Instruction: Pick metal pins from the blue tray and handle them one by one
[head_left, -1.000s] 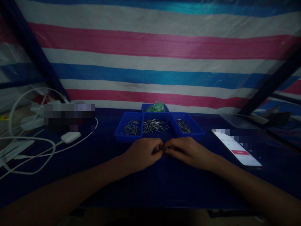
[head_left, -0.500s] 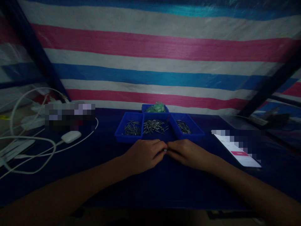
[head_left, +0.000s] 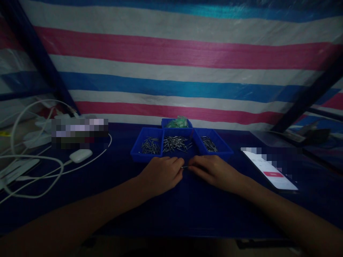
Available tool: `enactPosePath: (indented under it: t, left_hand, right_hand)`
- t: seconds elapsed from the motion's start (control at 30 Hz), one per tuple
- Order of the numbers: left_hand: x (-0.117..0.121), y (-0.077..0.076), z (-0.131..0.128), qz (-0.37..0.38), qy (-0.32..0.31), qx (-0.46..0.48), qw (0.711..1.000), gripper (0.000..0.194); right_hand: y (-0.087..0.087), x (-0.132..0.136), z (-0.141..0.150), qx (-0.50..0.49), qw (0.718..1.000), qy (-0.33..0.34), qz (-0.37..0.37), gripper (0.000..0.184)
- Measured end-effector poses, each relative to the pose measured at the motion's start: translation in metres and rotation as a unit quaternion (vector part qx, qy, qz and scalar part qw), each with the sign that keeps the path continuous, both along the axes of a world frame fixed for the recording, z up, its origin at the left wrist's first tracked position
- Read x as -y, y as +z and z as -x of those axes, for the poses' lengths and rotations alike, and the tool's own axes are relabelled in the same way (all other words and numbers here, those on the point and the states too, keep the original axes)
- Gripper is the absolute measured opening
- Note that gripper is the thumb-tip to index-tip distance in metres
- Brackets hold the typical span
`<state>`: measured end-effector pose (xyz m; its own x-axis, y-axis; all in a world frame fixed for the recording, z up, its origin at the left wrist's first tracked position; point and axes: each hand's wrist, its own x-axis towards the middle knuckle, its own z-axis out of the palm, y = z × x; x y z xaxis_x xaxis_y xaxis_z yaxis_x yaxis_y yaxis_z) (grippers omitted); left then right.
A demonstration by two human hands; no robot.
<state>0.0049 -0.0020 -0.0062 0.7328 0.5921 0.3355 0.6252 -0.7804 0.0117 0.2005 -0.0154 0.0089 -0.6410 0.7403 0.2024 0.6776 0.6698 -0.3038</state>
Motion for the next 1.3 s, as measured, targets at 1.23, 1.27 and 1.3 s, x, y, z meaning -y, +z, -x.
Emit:
enactPosePath:
  t: [1.23, 1.27, 1.3]
  left_hand:
    - [0.000, 0.000, 0.001, 0.066, -0.087, 0.087, 0.990, 0.014]
    - [0.000, 0.000, 0.001, 0.070, -0.089, 0.093, 0.989, 0.014]
    - [0.000, 0.000, 0.001, 0.074, -0.091, 0.097, 0.988, 0.014]
  right_hand:
    - [-0.008, -0.001, 0.004, -0.011, 0.997, 0.022, 0.070, 0.008]
    - [-0.008, -0.001, 0.004, -0.018, 0.997, 0.023, 0.075, 0.007]
    - [-0.008, -0.001, 0.004, -0.024, 0.996, 0.023, 0.078, 0.007]
